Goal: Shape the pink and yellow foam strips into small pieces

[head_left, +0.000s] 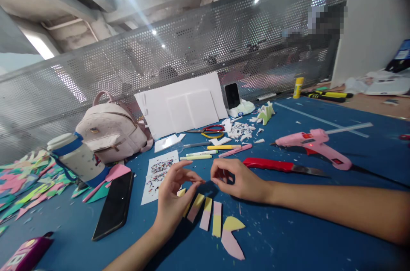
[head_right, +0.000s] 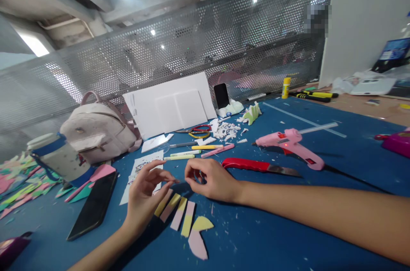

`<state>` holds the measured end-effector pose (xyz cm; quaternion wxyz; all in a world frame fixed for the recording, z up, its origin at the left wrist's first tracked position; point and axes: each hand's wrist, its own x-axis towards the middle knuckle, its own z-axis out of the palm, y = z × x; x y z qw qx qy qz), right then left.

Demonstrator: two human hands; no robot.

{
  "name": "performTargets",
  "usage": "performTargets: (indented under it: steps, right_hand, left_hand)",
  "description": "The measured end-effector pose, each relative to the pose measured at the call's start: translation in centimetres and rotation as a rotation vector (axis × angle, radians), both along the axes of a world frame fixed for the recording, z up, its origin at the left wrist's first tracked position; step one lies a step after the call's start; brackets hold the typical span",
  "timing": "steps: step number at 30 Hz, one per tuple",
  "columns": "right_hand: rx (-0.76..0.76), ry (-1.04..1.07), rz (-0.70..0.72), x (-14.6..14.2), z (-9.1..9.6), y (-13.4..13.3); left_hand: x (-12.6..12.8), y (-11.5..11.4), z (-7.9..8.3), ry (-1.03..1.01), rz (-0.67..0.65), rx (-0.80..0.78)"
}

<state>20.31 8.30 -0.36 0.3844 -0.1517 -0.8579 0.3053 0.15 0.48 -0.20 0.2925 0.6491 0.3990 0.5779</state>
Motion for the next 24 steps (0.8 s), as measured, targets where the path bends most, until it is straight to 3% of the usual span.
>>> performTargets:
  steps: [24]
  right_hand:
    - [0.031, -0.058, 0.052, -0.11, 0.12, -0.1]
  left_hand:
    - [0.07, -0.11, -0.28, 0.042, 0.014, -0.041]
